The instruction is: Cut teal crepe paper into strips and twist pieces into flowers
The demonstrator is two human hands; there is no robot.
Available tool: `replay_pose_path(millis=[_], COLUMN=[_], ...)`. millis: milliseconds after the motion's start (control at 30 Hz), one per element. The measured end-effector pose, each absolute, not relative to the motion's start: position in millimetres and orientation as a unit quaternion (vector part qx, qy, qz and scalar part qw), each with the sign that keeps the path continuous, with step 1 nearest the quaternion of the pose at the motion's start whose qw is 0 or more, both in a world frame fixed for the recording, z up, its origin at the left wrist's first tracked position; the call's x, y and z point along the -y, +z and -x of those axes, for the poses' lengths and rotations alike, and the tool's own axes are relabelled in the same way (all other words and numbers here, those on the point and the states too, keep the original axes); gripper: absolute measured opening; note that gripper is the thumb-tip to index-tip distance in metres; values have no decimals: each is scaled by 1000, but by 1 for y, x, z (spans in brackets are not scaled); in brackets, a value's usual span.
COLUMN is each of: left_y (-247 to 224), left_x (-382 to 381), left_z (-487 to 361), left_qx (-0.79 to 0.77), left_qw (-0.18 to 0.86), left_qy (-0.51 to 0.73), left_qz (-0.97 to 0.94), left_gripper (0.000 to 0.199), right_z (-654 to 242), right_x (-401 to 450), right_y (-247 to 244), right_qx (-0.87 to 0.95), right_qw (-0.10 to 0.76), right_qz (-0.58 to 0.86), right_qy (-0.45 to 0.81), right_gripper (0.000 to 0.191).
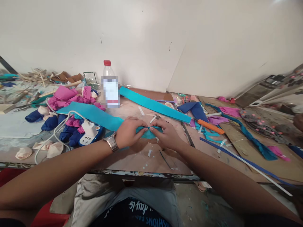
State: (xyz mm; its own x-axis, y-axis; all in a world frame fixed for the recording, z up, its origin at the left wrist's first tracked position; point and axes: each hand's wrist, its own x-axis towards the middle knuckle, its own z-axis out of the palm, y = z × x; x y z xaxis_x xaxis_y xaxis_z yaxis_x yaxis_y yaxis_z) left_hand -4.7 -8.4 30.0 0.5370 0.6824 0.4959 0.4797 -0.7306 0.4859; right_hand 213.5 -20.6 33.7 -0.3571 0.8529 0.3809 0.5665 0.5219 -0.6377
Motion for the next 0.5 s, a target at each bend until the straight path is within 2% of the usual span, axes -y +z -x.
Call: replay_pose_path(millis=[500], left_y=[40], left_x=[7], left_z=[10], left_qx=[-385], left_qw=[224], left_qy=[353], left_qz=[-823], left_gripper=[29], right_z=[-223], right_x=[14], right_y=[39], right_qx=[833], right_qw=[364], right_qz=[395], right_qy=[130], right_gripper=[12])
